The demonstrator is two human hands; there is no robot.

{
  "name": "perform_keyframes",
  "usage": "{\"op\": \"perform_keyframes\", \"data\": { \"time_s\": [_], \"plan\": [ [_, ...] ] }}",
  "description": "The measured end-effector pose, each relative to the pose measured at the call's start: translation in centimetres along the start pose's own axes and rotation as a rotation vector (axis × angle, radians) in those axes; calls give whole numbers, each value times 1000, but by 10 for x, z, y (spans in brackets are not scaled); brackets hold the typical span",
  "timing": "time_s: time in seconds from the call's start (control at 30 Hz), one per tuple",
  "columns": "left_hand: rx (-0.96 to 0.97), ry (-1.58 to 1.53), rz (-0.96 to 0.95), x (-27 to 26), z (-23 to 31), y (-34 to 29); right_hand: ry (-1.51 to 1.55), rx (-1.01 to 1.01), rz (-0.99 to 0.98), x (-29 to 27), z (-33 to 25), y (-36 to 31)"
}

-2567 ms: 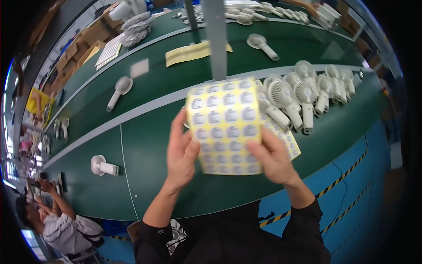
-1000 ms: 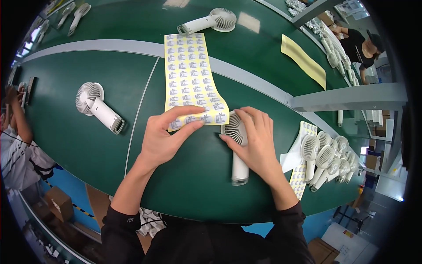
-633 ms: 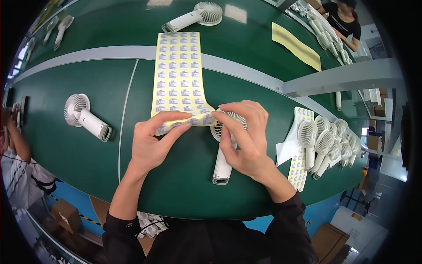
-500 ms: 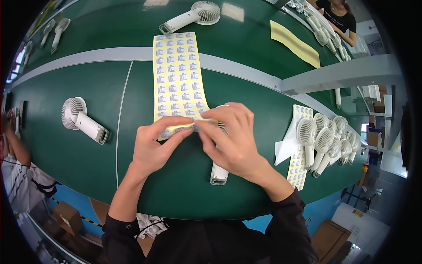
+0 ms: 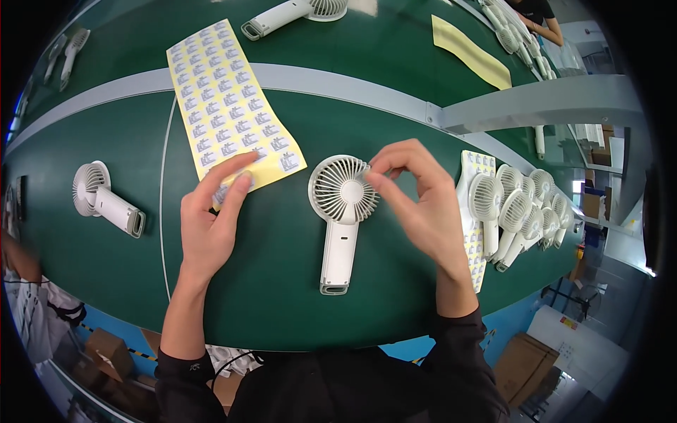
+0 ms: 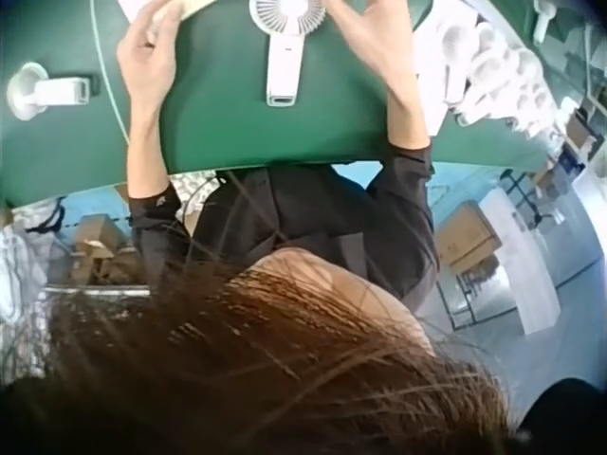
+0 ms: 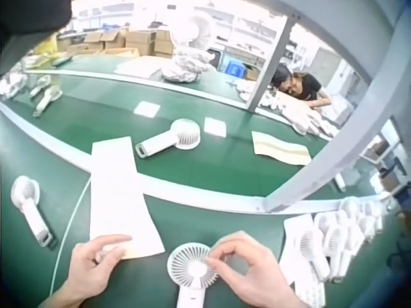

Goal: Apply adhesive labels to portable handheld fans at an assembly line station.

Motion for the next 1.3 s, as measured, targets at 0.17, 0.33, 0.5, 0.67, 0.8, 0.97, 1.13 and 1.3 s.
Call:
{"op": "perform_keyframes", "data": {
  "time_s": [0.17, 0.33, 0.5, 0.67, 0.8, 0.97, 1.13, 1.3],
  "plan": [
    [-32, 37, -6, 3, -3, 2, -53, 37, -132, 8, 7, -2],
    [-42, 71, -3, 2, -4, 2, -42, 23, -119, 9, 9, -2],
    [-59, 93, 11, -1, -5, 1, -21, 27, -136, 11, 12, -1],
    [-55, 78, 12, 2, -4, 2, -45, 28, -129, 9, 10, -1],
    [26, 73, 40, 3, -5, 2, -45, 2, -120, 10, 10, -2],
    [2, 74, 35, 3, -9, 2, -48, -14, -113, 12, 11, -2],
    [1, 74, 26, 2, -6, 4, -212, -76, -50, 15, 8, 2],
    [28, 52, 33, 1, 0, 5, -254, -89, -64, 20, 17, 8]
  ]
}}
Point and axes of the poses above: each hand's wrist, its own y-axis towards the middle knuckle, its own x-axis out of the palm, z = x × y, the point moved 4 cm from there along y, towards the middle knuckle, and after that the axes turned 4 degrees about -y, right-handed, at the moved point
